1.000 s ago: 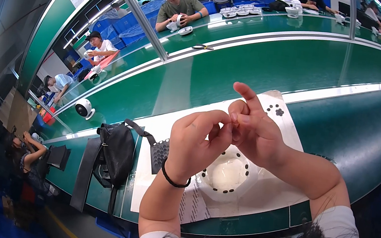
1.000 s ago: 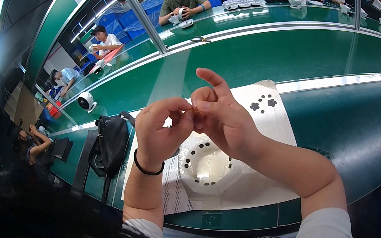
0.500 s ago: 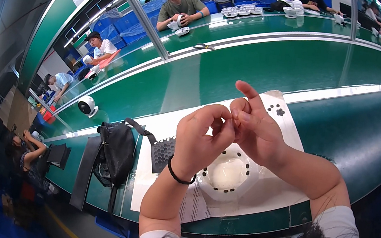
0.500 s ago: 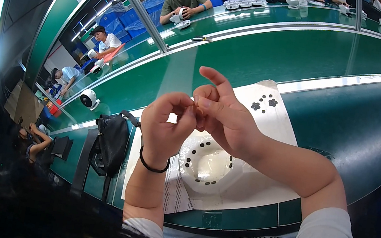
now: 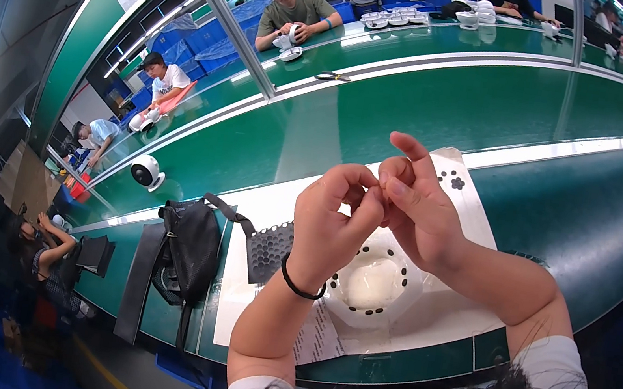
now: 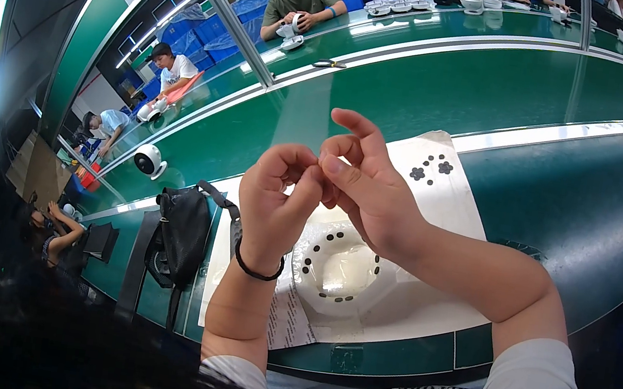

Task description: Manually inserting small components into a circular plastic light fixture base on an industrial assembly line.

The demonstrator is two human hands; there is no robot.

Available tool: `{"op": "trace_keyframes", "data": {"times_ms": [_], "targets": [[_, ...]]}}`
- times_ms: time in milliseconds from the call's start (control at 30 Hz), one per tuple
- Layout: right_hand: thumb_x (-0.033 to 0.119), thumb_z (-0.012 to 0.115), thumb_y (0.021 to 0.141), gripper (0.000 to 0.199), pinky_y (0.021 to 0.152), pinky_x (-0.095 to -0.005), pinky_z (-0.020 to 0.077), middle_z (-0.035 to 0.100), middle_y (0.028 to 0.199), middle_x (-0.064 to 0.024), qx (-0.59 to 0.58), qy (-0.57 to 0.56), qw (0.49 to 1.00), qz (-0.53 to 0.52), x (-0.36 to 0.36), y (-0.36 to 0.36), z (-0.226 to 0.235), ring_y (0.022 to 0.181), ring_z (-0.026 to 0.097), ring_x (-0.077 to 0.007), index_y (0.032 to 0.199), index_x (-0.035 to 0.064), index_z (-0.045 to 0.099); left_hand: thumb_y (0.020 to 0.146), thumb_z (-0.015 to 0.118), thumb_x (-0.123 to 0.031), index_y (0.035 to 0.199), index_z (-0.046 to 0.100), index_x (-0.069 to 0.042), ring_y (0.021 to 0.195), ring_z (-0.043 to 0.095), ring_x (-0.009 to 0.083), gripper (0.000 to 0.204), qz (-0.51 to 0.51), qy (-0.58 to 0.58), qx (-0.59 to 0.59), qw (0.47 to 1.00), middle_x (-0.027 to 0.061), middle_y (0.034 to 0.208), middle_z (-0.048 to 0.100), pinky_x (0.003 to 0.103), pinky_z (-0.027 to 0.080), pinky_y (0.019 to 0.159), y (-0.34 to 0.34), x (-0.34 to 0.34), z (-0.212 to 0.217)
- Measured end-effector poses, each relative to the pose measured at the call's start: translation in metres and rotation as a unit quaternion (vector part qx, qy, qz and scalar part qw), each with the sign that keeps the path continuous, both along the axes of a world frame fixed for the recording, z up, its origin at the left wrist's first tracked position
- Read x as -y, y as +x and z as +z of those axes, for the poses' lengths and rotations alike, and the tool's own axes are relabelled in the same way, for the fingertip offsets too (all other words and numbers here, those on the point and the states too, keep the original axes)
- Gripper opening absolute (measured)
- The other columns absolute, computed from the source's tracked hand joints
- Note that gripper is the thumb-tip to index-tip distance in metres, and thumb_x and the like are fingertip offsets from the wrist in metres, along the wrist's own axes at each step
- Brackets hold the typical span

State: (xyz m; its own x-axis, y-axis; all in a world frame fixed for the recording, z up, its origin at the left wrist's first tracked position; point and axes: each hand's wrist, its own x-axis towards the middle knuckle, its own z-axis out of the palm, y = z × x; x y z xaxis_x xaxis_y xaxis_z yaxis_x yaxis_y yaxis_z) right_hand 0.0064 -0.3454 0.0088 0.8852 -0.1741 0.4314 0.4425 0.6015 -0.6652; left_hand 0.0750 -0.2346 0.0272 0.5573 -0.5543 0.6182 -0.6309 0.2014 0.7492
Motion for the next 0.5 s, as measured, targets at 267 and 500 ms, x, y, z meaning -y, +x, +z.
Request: {"op": "trace_keyframes", "data": {"times_ms": [267, 500], "targets": [[0.012, 0.047, 0.089, 0.043, 0.068, -0.0224, 0.0385, 0.044, 0.091, -0.0007, 0.006, 0.001, 1.0, -0.008, -0.0005, -0.0015, 0.0007, 0.076, 0.044, -0.0087, 0.126, 0.0116, 0.025, 0.076, 0.056, -0.001, 0.079, 0.052, 0.0, 0.056, 0.057, 0.0074, 0.005, -0.003, -0.012, -0.013, 1.0, 0.0033, 0.065, 0.058, 0.018, 0.043, 0.05, 0.0026, 0.0, -0.0037], [0.009, 0.048, 0.086, 0.046, 0.068, -0.0228, 0.0386, 0.046, 0.088, -0.0037, 0.027, -0.013, 0.999, -0.013, 0.0021, -0.0032, 0.0018, 0.074, 0.044, -0.0114, 0.126, 0.0089, 0.025, 0.076, 0.056, 0.0, 0.079, 0.052, 0.001, 0.056, 0.056, 0.0066, 0.005, -0.007, -0.018, 0.019, 1.0, 0.003, 0.063, 0.059, 0.017, 0.041, 0.05, 0.0006, -0.0024, 0.0028]]}}
